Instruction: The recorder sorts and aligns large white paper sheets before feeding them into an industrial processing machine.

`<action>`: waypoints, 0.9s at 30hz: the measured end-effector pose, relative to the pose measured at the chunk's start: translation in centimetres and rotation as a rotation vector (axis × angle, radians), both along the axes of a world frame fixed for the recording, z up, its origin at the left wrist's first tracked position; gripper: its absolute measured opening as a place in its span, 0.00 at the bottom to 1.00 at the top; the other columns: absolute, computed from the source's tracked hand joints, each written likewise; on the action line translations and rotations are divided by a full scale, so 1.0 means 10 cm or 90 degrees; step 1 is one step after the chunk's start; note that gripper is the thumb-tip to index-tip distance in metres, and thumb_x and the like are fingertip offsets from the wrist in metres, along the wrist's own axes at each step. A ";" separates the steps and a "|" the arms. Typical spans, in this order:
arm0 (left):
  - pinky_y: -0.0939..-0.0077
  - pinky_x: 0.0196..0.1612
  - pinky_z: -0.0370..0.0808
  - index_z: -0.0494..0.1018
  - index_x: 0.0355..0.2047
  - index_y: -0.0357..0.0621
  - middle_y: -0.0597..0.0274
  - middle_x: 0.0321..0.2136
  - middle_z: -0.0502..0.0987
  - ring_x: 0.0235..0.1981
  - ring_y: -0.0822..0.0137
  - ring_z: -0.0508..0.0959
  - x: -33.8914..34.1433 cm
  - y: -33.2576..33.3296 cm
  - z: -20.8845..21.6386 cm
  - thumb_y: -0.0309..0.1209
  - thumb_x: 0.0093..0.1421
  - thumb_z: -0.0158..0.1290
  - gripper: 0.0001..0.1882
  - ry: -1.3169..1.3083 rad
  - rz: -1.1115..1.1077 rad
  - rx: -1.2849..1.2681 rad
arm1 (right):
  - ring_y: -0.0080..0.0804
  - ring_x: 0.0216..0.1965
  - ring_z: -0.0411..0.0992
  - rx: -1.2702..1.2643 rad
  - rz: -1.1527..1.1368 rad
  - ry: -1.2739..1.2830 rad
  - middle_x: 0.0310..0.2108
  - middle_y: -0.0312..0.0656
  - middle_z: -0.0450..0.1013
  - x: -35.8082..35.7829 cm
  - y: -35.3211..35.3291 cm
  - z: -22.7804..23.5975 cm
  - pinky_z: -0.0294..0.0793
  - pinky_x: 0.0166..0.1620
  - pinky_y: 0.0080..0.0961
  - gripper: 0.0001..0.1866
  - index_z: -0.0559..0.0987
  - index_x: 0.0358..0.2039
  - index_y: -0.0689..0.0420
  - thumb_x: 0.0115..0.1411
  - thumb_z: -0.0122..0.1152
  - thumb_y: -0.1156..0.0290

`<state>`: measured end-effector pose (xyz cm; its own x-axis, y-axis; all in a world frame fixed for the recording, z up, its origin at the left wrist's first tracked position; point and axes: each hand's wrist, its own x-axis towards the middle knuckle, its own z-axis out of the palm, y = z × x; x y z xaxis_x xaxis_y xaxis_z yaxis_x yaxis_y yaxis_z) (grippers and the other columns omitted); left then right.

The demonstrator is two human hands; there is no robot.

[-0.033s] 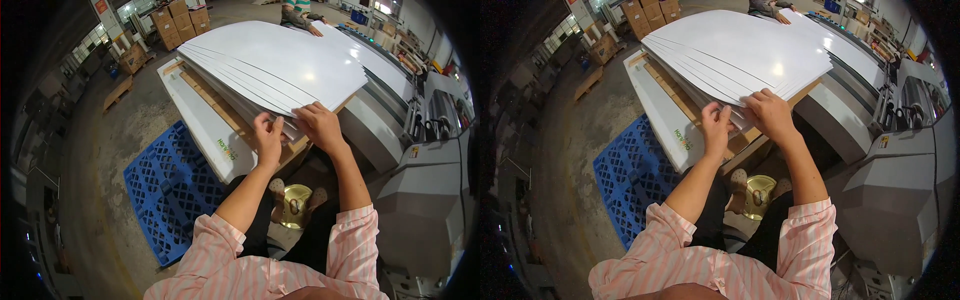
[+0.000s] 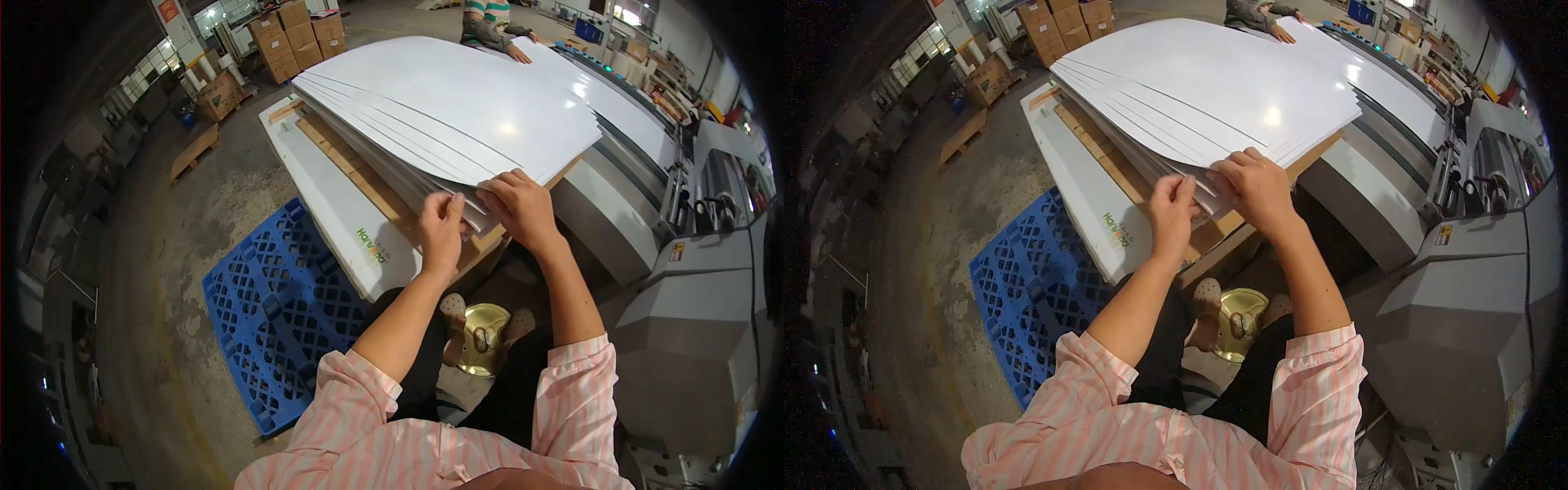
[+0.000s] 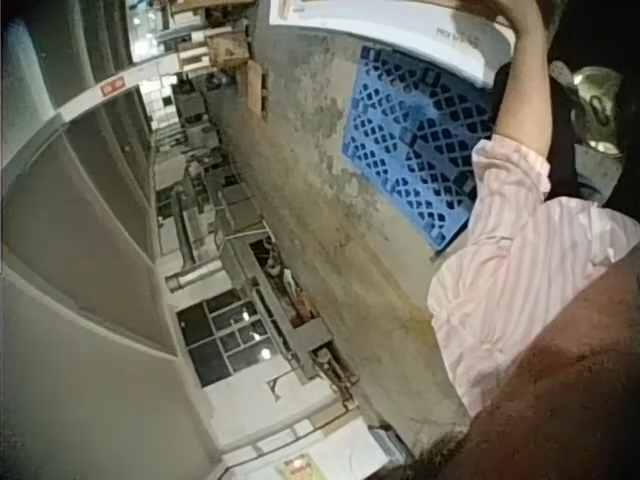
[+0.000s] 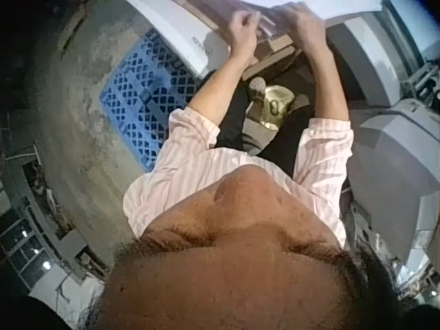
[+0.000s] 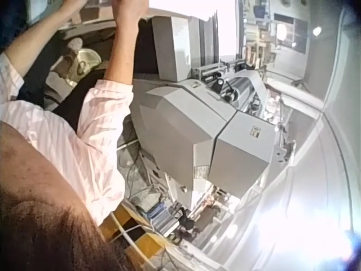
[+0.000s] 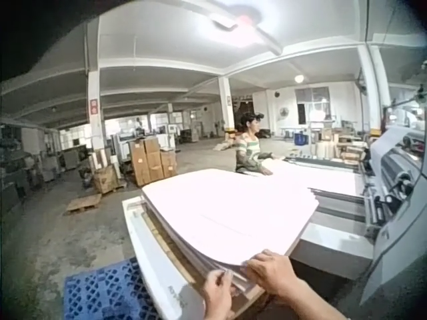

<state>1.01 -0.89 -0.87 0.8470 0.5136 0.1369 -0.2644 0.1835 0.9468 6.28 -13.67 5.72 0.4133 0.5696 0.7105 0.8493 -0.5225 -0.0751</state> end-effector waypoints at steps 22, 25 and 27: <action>0.75 0.33 0.68 0.72 0.33 0.33 0.57 0.29 0.71 0.30 0.68 0.71 0.02 -0.01 -0.24 0.34 0.56 0.52 0.14 -0.036 -0.014 0.132 | 0.36 0.30 0.69 -0.011 -0.017 0.067 0.26 0.36 0.73 0.02 0.04 -0.16 0.69 0.31 0.30 0.08 0.78 0.27 0.54 0.53 0.57 0.64; 0.78 0.33 0.69 0.72 0.39 0.34 0.61 0.31 0.72 0.29 0.71 0.71 0.05 0.01 -0.25 0.41 0.60 0.48 0.19 -0.070 -0.009 0.005 | 0.35 0.30 0.68 0.037 0.061 0.060 0.28 0.35 0.73 -0.08 0.04 -0.02 0.69 0.33 0.29 0.07 0.79 0.28 0.53 0.51 0.59 0.64; 0.80 0.34 0.70 0.70 0.44 0.36 0.64 0.30 0.71 0.30 0.73 0.71 -0.03 -0.02 -0.11 0.42 0.62 0.46 0.21 -0.035 -0.066 -0.058 | 0.36 0.31 0.69 0.000 0.090 0.014 0.32 0.37 0.73 -0.14 -0.01 0.10 0.70 0.33 0.28 0.09 0.79 0.32 0.55 0.52 0.58 0.66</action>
